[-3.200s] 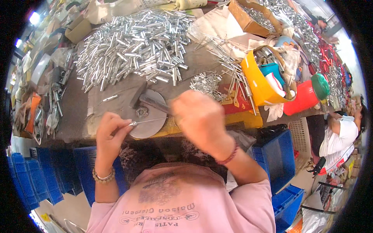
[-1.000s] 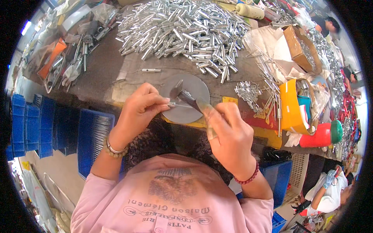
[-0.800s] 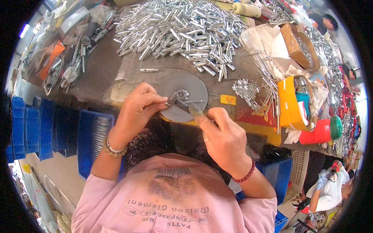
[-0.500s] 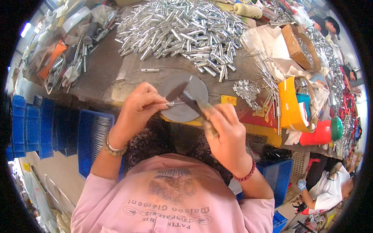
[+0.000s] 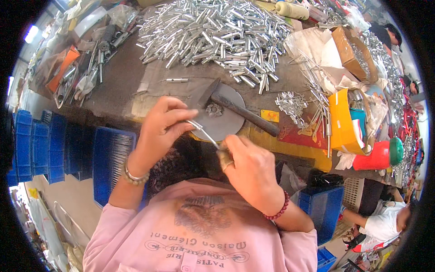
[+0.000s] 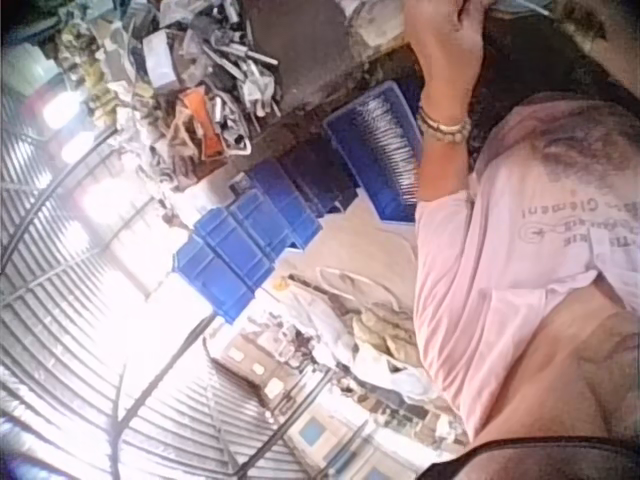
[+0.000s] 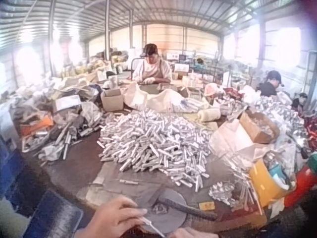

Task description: The person assembles metal components by inserting metal pins into metal pieces, hammering them together on a metal plate using a hammer, and placing the completed parts into a blue bin.

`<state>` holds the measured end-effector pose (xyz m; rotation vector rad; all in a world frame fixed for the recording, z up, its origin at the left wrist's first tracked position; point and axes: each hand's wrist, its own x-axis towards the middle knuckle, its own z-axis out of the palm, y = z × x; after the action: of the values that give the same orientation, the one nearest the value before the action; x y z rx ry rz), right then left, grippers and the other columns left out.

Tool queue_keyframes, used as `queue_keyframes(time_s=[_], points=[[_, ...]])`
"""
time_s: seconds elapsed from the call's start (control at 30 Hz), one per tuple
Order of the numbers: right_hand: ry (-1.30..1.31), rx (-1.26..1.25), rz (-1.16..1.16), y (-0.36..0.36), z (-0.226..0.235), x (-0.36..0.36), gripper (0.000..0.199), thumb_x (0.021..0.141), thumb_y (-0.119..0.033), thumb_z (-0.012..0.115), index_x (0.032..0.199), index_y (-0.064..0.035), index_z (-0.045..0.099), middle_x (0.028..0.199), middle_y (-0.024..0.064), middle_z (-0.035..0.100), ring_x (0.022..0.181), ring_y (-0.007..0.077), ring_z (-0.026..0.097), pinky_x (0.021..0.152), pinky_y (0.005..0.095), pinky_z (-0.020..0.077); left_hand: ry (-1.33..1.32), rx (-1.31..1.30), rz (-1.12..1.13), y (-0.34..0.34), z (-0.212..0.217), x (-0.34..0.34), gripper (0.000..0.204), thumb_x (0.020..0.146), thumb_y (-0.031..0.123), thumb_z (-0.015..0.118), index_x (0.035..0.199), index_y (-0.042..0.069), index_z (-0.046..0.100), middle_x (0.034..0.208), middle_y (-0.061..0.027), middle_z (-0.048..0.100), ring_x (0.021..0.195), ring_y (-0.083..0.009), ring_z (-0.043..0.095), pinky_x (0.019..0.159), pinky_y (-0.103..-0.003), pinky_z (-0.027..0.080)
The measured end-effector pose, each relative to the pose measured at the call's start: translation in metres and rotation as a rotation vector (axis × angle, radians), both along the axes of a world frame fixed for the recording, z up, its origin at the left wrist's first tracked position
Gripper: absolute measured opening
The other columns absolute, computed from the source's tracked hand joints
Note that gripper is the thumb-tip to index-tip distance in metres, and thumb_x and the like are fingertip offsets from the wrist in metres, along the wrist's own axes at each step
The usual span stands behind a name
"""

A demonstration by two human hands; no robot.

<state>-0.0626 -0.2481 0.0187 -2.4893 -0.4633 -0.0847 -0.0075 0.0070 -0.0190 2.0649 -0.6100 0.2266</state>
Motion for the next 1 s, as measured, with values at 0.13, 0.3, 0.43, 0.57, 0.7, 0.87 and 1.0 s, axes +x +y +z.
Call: queue_keyframes(time_s=[0.13,0.3,0.43,0.57,0.7,0.87,1.0], points=[[0.562,0.401,0.005,0.005,-0.002,-0.002,0.020,0.098,-0.008,0.077,0.115,-0.0012,0.071,0.083,0.0102,0.075,0.071,0.0203,0.072,0.066,0.0354,0.0569,0.119,-0.235,0.296,-0.017,-0.005,-0.037,0.038,0.097,-0.002,0.080,0.134,0.007,0.078,0.105,-0.0036,0.072,0.081,-0.0114,0.062,0.072,-0.026,0.052],[0.929,0.670,-0.046,0.013,-0.006,-0.007,0.025,0.104,-0.008,0.073,0.127,0.0009,0.070,0.086,0.0038,0.071,0.072,0.0075,0.064,0.063,0.0274,0.0548,0.636,-0.578,0.257,-0.025,-0.004,-0.054,0.055,0.111,0.009,0.065,0.163,0.010,0.050,0.103,-0.0050,0.078,0.073,-0.0054,0.062,0.064,-0.020,0.051],[0.918,0.653,-0.009,0.018,-0.010,-0.008,0.025,0.105,-0.007,0.072,0.128,0.0011,0.069,0.089,0.0038,0.072,0.072,0.0070,0.064,0.063,0.0260,0.0550,0.757,-0.743,0.211,-0.024,-0.006,-0.053,0.064,0.109,0.012,0.068,0.167,0.010,0.042,0.102,-0.0049,0.077,0.072,-0.0046,0.063,0.059,-0.019,0.049],[0.867,0.625,0.018,0.026,-0.016,-0.013,0.023,0.104,-0.003,0.072,0.126,0.0014,0.068,0.091,0.0051,0.072,0.072,0.0069,0.065,0.065,0.0255,0.0557,0.798,-0.784,0.247,-0.021,-0.001,-0.058,0.074,0.101,0.010,0.079,0.166,0.011,0.042,0.097,-0.0011,0.071,0.072,-0.0043,0.062,0.058,-0.020,0.048],[0.796,0.569,0.000,0.032,-0.027,-0.018,0.022,0.102,0.000,0.071,0.124,0.0018,0.068,0.092,0.0047,0.072,0.074,0.0078,0.066,0.067,0.0251,0.0562,0.715,-0.815,0.194,-0.022,-0.016,-0.060,0.070,0.099,0.009,0.081,0.161,0.009,0.047,0.100,-0.0005,0.071,0.074,-0.0052,0.060,0.061,-0.022,0.049],[0.758,0.490,0.092,0.047,-0.016,-0.017,0.030,0.102,0.004,0.069,0.133,0.0022,0.068,0.095,0.0053,0.072,0.078,0.0096,0.069,0.069,0.0251,0.0573,0.660,-1.000,0.207,0.004,-0.029,-0.072,0.062,0.100,0.007,0.080,0.155,0.008,0.051,0.101,0.0019,0.070,0.082,-0.0026,0.059,0.069,-0.020,0.047],[0.317,0.456,0.085,0.035,-0.018,-0.010,0.028,0.108,-0.004,0.069,0.136,0.0023,0.070,0.093,0.0057,0.070,0.079,0.0123,0.070,0.070,0.0247,0.0568,0.490,-0.787,0.620,0.073,-0.031,-0.098,0.059,0.099,0.011,0.080,0.152,0.010,0.053,0.103,-0.0002,0.069,0.083,-0.0059,0.061,0.067,-0.023,0.048]])
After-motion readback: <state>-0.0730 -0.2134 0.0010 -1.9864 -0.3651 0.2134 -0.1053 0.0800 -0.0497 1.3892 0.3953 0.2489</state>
